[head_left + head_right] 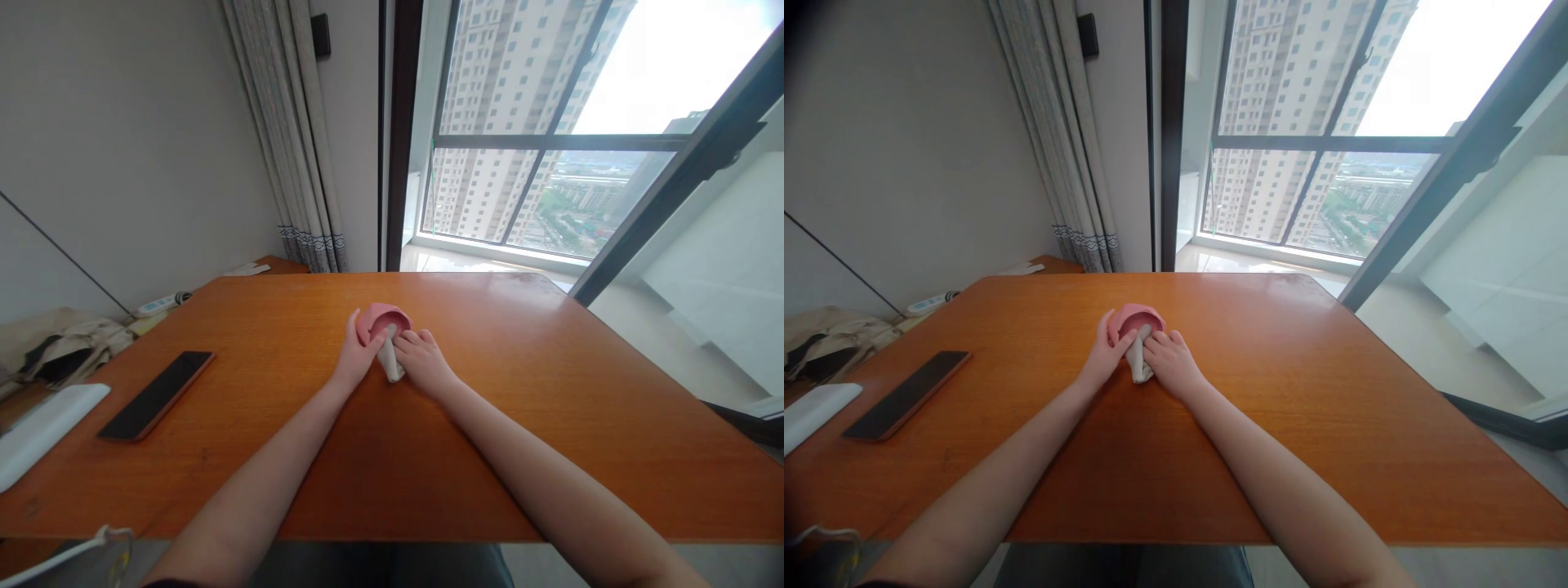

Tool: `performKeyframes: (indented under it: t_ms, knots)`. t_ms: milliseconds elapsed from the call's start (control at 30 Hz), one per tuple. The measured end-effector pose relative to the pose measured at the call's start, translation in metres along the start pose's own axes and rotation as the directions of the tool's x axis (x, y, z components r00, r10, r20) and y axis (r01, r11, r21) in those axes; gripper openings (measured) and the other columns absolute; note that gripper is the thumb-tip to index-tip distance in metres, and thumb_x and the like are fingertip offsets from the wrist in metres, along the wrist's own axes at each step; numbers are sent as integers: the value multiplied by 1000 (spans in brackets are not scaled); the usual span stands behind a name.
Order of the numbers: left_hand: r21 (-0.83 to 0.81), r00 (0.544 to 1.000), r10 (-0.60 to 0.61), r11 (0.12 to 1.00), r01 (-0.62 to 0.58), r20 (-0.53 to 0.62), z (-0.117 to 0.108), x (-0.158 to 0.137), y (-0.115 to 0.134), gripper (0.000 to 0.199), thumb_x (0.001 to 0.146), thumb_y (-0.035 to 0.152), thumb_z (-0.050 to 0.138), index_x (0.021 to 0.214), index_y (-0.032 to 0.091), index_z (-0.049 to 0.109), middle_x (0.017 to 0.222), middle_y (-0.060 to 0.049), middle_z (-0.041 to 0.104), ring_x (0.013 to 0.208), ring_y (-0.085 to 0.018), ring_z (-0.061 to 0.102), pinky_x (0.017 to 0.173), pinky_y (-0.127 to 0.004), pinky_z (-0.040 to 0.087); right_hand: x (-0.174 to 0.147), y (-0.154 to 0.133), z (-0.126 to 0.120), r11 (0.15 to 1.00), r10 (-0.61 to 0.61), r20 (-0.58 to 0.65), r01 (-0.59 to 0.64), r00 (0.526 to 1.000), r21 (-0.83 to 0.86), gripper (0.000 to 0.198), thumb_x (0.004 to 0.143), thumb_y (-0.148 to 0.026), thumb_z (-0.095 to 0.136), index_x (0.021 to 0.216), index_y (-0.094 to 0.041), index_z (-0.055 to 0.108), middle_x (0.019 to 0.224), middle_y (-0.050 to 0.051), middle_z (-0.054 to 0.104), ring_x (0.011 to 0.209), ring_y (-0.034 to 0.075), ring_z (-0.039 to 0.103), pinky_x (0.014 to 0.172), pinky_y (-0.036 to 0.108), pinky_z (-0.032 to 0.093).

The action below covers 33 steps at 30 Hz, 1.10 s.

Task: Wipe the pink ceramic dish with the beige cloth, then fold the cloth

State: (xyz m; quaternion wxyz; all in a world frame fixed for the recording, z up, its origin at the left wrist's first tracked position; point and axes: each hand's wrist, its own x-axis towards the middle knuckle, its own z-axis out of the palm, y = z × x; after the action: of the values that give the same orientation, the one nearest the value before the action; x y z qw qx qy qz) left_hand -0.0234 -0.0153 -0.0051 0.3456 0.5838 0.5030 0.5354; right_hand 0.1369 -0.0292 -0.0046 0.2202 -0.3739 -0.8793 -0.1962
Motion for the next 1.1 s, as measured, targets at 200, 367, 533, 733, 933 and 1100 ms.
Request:
performKeyframes:
  t_ms: [200,367,533,733,933,1100]
  knots:
    - [17,999,55,998,-55,-3,2,-3,8,41,81,35,53,118,18,46,116,-9,58,108,-21,55,97,-37,41,-1,0,-4,998,11,-19,-10,1000,57,14,91,-21,48,93,-19,63,94,5,64,90,18,47,76,33,28]
    - [164,988,152,974,-155,33,-15,3,19,59,76,35,60,130,20,40,123,-9,55,115,-25,51,101,-40,37,3,-3,-3,1000,18,-17,-18,1000,-4,14,90,-20,49,89,-19,62,91,5,63,87,18,46,74,33,27]
    - [-66,991,-43,997,35,-129,10,-8,13,54,76,38,59,121,16,40,114,-10,57,104,-20,57,92,-34,44,0,-5,-2,1000,5,-58,-4,998,18,12,89,-20,51,89,-18,64,87,5,62,88,19,45,73,33,27]
    - [160,993,53,985,-69,102,-19,12,14,43,75,35,61,113,19,52,110,-8,60,106,-25,56,97,-40,39,0,1,-6,997,-79,25,78,997,23,14,91,-21,48,93,-19,62,91,6,63,89,19,47,75,33,28]
    - [-86,999,-13,996,10,-32,3,-7,7,68,77,38,58,134,18,27,127,-13,50,115,-22,52,99,-36,39,-2,0,-4,999,2,16,-3,1000,39,14,90,-20,50,92,-18,64,89,6,64,89,19,47,74,33,28]
    - [10,995,99,995,-99,12,1,-5,9,51,79,28,52,128,19,38,126,-10,52,118,-22,49,102,-37,36,-1,3,-8,996,-32,46,28,998,83,14,90,-22,49,93,-19,63,95,6,64,90,18,48,76,33,30]
